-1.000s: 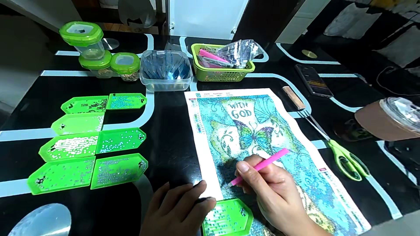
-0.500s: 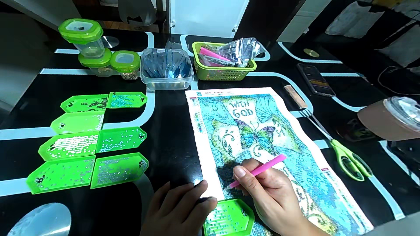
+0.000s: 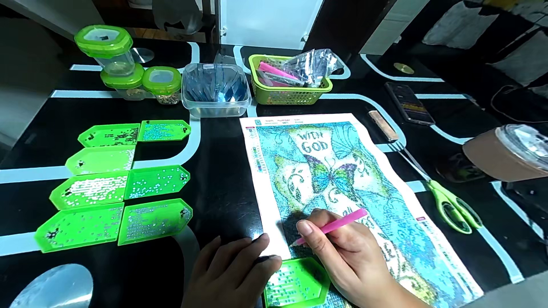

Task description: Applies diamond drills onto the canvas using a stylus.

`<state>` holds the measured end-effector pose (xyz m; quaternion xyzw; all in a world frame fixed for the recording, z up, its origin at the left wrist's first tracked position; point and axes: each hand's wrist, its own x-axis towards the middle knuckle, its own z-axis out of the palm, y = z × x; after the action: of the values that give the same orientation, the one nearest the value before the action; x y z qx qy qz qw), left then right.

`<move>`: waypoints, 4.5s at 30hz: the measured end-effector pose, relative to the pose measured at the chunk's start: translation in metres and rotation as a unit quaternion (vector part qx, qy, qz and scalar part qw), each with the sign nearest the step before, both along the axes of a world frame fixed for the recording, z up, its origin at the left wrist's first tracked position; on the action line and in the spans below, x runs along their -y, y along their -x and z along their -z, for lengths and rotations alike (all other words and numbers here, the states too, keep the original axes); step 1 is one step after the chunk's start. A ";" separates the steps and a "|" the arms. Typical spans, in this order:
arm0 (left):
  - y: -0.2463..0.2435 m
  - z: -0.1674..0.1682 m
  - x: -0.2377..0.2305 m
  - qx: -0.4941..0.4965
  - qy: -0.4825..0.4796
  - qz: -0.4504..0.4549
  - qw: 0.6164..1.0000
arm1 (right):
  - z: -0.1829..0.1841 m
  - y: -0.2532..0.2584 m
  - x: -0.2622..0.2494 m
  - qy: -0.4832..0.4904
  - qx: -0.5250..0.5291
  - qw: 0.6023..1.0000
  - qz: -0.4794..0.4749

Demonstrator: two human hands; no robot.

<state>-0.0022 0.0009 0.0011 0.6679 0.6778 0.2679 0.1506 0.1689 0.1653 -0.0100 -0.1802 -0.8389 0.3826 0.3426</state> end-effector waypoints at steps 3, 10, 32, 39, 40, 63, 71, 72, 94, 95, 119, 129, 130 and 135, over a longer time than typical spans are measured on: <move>0.001 0.000 0.000 -0.001 0.002 0.001 1.000 | -0.007 -0.004 -0.001 0.068 -0.005 0.998 -0.014; 0.000 0.001 0.000 -0.002 -0.005 0.000 1.000 | -0.007 -0.013 0.019 0.058 -0.031 0.997 -0.052; 0.000 0.002 0.000 0.001 -0.011 -0.003 1.000 | 0.001 -0.006 0.022 0.031 -0.033 0.996 -0.076; 0.000 0.002 0.000 -0.003 -0.011 -0.003 1.000 | 0.002 -0.006 0.021 0.020 -0.026 0.998 -0.061; 0.000 0.002 0.000 -0.005 -0.012 -0.003 1.000 | 0.002 -0.006 0.021 0.019 -0.024 0.997 -0.065; 0.001 0.000 -0.001 0.002 -0.001 0.005 1.000 | 0.000 -0.005 0.010 0.170 -0.104 0.980 0.014; 0.000 0.000 0.000 0.006 0.002 0.003 1.000 | 0.006 -0.004 0.008 0.111 -0.076 0.990 0.049; 0.000 0.000 0.000 0.006 0.002 0.003 1.000 | 0.006 -0.005 0.008 0.108 -0.076 0.990 0.047; 0.000 0.000 0.000 -0.003 0.003 0.003 1.000 | 0.006 -0.004 0.010 0.023 -0.029 0.998 0.055; 0.000 0.000 0.000 -0.003 0.003 0.002 1.000 | 0.006 -0.005 0.010 0.010 -0.023 0.998 0.054; 0.000 0.002 0.000 0.004 -0.010 -0.002 1.000 | 0.003 -0.003 0.020 0.025 -0.034 0.997 -0.060; 0.000 0.001 0.000 0.003 -0.009 0.000 1.000 | 0.002 -0.005 0.021 0.028 -0.035 0.998 -0.050; 0.000 0.001 0.000 0.003 -0.010 0.001 1.000 | 0.002 -0.005 0.021 0.014 -0.029 0.998 -0.053; 0.000 0.001 0.000 0.002 -0.011 -0.001 1.000 | 0.003 -0.004 0.021 -0.021 -0.023 0.998 -0.054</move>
<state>-0.0017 0.0010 -0.0002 0.6681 0.6756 0.2763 0.1443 0.1729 0.1439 -0.0133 -0.1184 -0.8471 0.3869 0.3446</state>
